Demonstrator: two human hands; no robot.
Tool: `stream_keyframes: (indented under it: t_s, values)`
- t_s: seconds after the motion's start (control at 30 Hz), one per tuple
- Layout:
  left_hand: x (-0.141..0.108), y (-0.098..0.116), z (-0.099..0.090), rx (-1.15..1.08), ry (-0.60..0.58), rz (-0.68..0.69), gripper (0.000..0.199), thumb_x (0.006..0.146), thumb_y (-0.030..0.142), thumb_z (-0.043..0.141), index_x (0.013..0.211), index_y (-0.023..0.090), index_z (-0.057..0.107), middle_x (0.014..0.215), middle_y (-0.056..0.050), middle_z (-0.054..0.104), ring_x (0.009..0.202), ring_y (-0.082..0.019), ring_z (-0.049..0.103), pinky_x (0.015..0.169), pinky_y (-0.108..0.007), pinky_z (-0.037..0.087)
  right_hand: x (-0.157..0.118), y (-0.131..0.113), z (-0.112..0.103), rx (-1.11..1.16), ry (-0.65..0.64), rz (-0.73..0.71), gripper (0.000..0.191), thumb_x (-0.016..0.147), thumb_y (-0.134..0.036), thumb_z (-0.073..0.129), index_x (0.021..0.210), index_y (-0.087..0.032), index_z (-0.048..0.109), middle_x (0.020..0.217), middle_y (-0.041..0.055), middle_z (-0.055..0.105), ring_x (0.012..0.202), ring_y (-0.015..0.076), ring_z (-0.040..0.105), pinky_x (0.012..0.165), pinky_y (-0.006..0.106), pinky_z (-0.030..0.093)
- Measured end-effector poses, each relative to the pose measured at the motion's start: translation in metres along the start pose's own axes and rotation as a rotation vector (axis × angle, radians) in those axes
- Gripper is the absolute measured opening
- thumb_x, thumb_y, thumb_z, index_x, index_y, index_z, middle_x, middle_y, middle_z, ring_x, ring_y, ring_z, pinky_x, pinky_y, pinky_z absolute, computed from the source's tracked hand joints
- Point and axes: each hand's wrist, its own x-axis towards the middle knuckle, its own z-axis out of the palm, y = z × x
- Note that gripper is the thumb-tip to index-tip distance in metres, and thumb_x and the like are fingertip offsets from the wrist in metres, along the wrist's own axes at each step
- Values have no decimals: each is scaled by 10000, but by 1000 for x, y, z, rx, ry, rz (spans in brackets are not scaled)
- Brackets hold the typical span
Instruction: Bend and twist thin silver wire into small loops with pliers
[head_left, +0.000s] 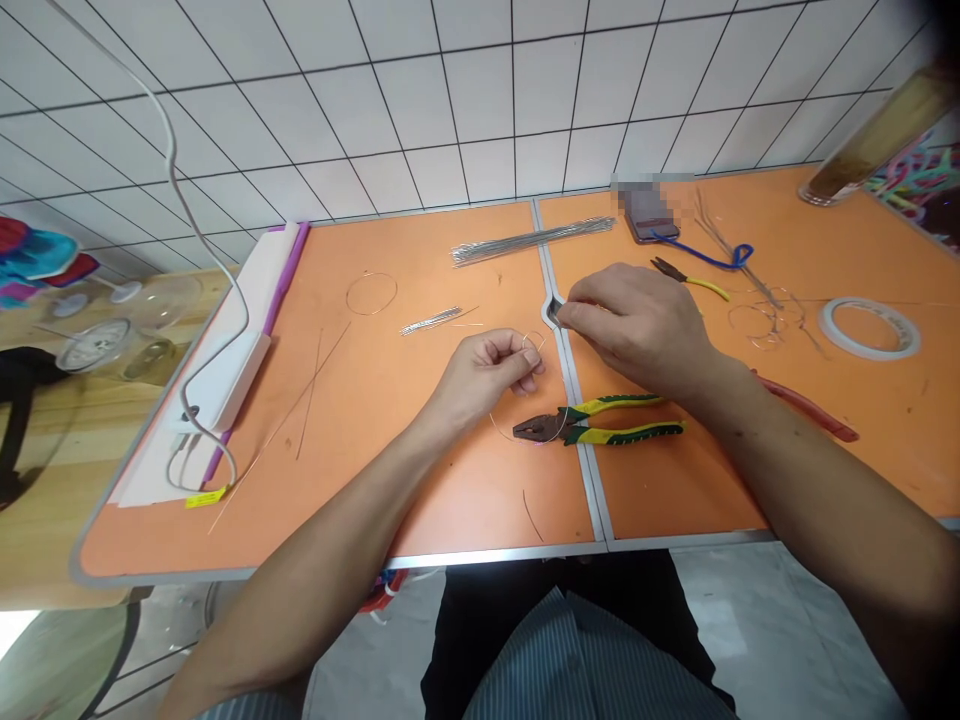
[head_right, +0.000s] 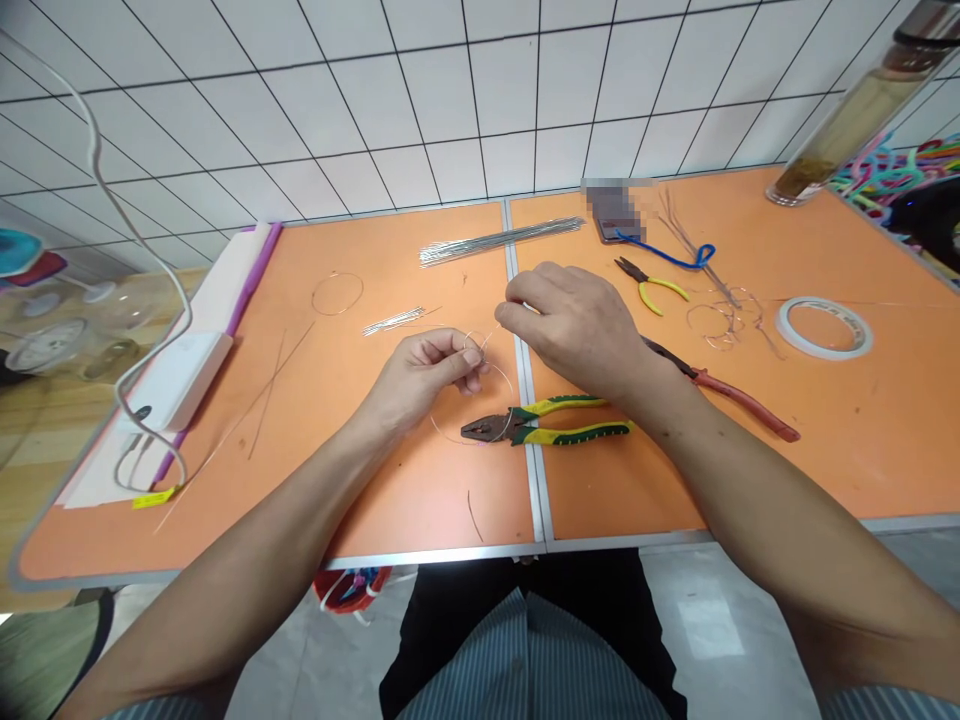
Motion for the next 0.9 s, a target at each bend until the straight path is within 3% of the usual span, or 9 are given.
stream_keyframes:
  t_s: [0.33, 0.53, 0.9]
  values:
    - [-2, 0, 0, 0, -1, 6, 207, 902, 342, 852, 786, 186, 778, 746, -24, 751, 642, -113, 667, 662, -248, 553, 2, -5, 0, -69, -38, -78, 390, 1073, -91, 455, 1021, -268, 799, 1049, 64, 805, 884, 243, 611, 735, 425, 360]
    - [-1, 0, 1, -6, 7, 8, 219, 884, 347, 877, 767, 190, 780, 710, -22, 735, 642, -123, 661, 666, -256, 558, 0, -6, 5, -135, 22, -170, 388, 1057, -64, 462, 971, -238, 798, 881, 58, 723, 796, 222, 550, 670, 403, 295]
    - [-1, 0, 1, -22, 36, -18, 238, 870, 371, 893, 750, 195, 786, 758, -35, 764, 637, -123, 665, 654, -261, 564, -5, -11, 13, 60, -12, -60, 298, 1127, -251, 539, 973, -236, 794, 924, 40, 763, 778, 182, 618, 604, 360, 259]
